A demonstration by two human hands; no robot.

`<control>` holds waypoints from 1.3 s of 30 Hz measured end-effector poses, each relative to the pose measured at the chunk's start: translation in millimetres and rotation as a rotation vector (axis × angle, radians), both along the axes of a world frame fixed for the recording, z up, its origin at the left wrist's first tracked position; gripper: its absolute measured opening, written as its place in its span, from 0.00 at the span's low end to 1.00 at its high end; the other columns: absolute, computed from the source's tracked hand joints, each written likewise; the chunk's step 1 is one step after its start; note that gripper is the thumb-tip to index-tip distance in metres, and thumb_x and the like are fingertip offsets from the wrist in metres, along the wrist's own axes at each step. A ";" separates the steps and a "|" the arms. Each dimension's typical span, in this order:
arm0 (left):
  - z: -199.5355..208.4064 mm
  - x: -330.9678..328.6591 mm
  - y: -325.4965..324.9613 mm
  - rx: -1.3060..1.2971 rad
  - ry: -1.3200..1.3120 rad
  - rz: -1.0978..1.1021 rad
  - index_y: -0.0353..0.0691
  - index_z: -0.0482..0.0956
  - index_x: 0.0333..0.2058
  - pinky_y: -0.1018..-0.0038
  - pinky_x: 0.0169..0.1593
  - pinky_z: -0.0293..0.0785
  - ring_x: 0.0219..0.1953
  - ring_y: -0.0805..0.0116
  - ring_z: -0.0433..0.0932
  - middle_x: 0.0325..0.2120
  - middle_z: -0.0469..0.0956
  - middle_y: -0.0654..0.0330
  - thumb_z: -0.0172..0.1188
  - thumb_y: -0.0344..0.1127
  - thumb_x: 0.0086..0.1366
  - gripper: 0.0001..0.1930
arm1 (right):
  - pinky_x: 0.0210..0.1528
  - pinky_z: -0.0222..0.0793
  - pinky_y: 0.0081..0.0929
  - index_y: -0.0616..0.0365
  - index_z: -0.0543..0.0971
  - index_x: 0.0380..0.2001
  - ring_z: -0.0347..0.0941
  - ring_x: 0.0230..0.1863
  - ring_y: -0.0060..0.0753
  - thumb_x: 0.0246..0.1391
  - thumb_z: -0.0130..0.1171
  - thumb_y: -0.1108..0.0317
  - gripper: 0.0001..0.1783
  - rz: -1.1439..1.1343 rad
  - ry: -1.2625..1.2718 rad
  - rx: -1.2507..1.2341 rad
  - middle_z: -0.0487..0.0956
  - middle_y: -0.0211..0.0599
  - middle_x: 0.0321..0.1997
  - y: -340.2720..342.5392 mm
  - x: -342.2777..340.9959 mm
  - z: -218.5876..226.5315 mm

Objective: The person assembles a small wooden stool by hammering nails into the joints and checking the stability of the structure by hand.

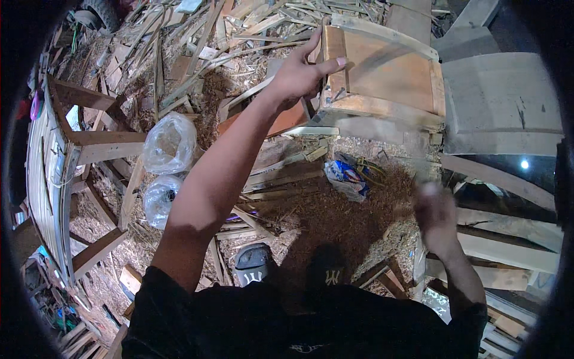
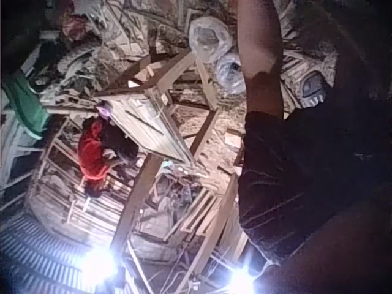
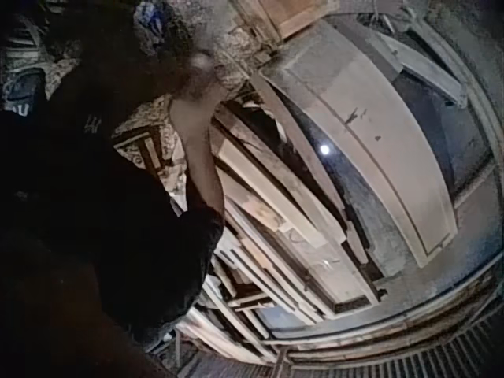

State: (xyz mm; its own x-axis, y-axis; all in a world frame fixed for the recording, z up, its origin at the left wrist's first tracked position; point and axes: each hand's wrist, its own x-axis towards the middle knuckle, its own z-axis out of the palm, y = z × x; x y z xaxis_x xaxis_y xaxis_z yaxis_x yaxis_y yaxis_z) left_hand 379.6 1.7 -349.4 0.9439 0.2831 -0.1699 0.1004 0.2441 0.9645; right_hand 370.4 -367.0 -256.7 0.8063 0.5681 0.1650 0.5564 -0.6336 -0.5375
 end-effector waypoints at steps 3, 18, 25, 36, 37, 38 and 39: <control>-7.2 -3.2 7.8 0.005 0.008 0.009 0.51 0.46 0.76 0.77 0.18 0.50 0.13 0.81 0.56 0.14 0.62 0.73 0.69 0.44 0.66 0.48 | 0.21 0.57 0.37 0.60 0.71 0.37 0.60 0.16 0.29 0.75 0.45 0.61 0.15 -0.033 0.646 -0.281 0.66 0.26 0.19 38.2 -7.6 31.1; -6.0 -10.4 16.4 -0.024 0.054 -0.023 0.52 0.49 0.76 0.78 0.19 0.58 0.15 0.80 0.63 0.23 0.78 0.66 0.72 0.43 0.64 0.49 | 0.26 0.62 0.28 0.58 0.71 0.39 0.64 0.22 0.24 0.74 0.44 0.48 0.22 -0.034 0.883 0.592 0.68 0.26 0.22 34.8 4.7 53.2; -9.4 -6.5 10.1 -0.020 0.011 -0.002 0.50 0.50 0.76 0.78 0.19 0.58 0.16 0.81 0.63 0.25 0.79 0.65 0.72 0.42 0.63 0.49 | 0.25 0.58 0.30 0.59 0.72 0.33 0.63 0.22 0.26 0.76 0.39 0.48 0.26 0.071 0.356 -0.304 0.67 0.28 0.22 25.3 -7.7 20.2; -8.7 0.2 4.8 -0.033 -0.012 0.040 0.48 0.50 0.76 0.78 0.22 0.62 0.19 0.79 0.66 0.27 0.79 0.65 0.72 0.43 0.63 0.49 | 0.46 0.64 0.49 0.63 0.71 0.43 0.68 0.44 0.51 0.68 0.54 0.69 0.08 -0.023 0.587 -0.532 0.71 0.48 0.44 18.8 -10.4 30.6; -5.8 -5.6 5.6 -0.037 0.001 0.035 0.48 0.50 0.76 0.78 0.22 0.61 0.19 0.79 0.66 0.25 0.78 0.65 0.72 0.43 0.63 0.49 | 0.46 0.64 0.49 0.63 0.71 0.43 0.68 0.44 0.51 0.68 0.54 0.69 0.08 -0.020 0.602 -0.528 0.71 0.48 0.44 21.0 -10.3 36.5; -3.4 -12.8 13.5 -0.016 0.011 0.054 0.48 0.50 0.76 0.78 0.22 0.61 0.19 0.79 0.66 0.25 0.78 0.65 0.72 0.43 0.63 0.49 | 0.40 0.63 0.41 0.60 0.72 0.42 0.66 0.38 0.42 0.68 0.55 0.62 0.11 0.037 0.748 -0.097 0.70 0.41 0.39 29.7 -2.7 41.8; -5.5 -11.1 13.5 0.012 0.006 0.032 0.49 0.48 0.76 0.77 0.20 0.56 0.15 0.80 0.61 0.19 0.71 0.69 0.71 0.44 0.64 0.50 | 0.33 0.62 0.34 0.57 0.72 0.41 0.65 0.32 0.33 0.68 0.55 0.55 0.15 0.064 0.862 0.324 0.69 0.34 0.34 34.4 5.0 50.1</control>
